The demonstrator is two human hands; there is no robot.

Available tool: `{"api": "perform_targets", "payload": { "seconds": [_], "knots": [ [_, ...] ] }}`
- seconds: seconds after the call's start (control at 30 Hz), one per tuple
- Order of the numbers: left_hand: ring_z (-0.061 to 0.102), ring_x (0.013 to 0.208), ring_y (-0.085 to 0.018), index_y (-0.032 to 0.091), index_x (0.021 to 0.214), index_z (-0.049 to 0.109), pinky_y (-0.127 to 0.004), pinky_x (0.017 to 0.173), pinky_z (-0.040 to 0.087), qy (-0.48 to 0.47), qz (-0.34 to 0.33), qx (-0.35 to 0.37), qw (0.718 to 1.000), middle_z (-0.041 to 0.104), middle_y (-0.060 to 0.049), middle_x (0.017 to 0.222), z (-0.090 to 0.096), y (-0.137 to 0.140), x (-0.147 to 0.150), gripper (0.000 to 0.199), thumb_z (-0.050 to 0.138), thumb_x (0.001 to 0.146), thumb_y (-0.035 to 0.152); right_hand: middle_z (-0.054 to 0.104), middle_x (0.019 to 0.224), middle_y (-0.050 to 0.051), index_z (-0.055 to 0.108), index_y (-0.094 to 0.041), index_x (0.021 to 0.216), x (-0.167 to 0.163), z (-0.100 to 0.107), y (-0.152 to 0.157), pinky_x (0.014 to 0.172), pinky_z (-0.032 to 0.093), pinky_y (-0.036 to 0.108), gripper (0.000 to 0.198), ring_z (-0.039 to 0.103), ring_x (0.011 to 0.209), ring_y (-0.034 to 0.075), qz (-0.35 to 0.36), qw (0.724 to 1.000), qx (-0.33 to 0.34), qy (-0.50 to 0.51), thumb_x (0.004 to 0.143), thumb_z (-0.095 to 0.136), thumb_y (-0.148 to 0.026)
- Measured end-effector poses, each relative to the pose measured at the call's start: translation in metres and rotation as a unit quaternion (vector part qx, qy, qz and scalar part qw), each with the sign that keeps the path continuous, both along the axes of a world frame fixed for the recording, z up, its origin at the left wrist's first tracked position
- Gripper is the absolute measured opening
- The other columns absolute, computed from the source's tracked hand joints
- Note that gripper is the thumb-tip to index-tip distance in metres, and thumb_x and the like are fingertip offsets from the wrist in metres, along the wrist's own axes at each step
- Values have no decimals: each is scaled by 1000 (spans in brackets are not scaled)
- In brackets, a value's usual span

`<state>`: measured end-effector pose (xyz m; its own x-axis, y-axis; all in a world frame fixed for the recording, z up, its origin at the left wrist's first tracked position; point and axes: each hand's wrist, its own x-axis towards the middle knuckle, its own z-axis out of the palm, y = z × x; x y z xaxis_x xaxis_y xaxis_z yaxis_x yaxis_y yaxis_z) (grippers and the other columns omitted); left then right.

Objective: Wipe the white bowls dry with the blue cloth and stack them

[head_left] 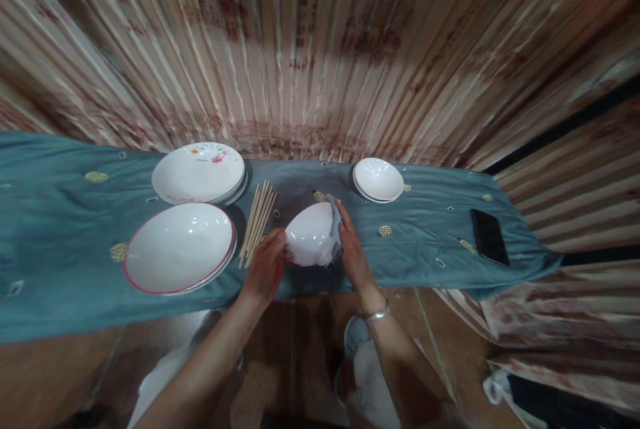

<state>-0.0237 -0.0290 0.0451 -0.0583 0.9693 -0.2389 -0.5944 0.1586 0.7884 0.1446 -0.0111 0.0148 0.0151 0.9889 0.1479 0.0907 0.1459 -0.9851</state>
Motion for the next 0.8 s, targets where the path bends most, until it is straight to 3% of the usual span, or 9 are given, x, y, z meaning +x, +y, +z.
{"api": "perform_targets", "payload": {
  "seconds": [0.37,0.57,0.8],
  "knots": [
    [59,64,-11,16,73,68,-21,58,47,-22,4,-4,1000,65,1,67,-3,0,-3,22,79,63,33,44,152,7,37,-23,148,-8,-23,-3,119,29,40,64,39,141,21,-29,994,-45,99,95,37,-59],
    [57,61,-12,16,71,66,-22,54,45,-23,5,-6,1000,63,1,65,0,2,-4,18,73,65,31,42,153,9,32,-21,150,-7,-39,-6,116,36,39,61,43,140,18,-37,997,-44,55,98,28,-53],
    [60,66,-16,15,75,66,-27,62,48,-25,-2,-6,1000,66,-2,69,-5,1,-3,25,72,72,39,47,150,6,40,-23,146,-5,-27,-8,117,34,38,53,43,139,17,-58,998,0,-4,99,32,-47]
  ]
}}
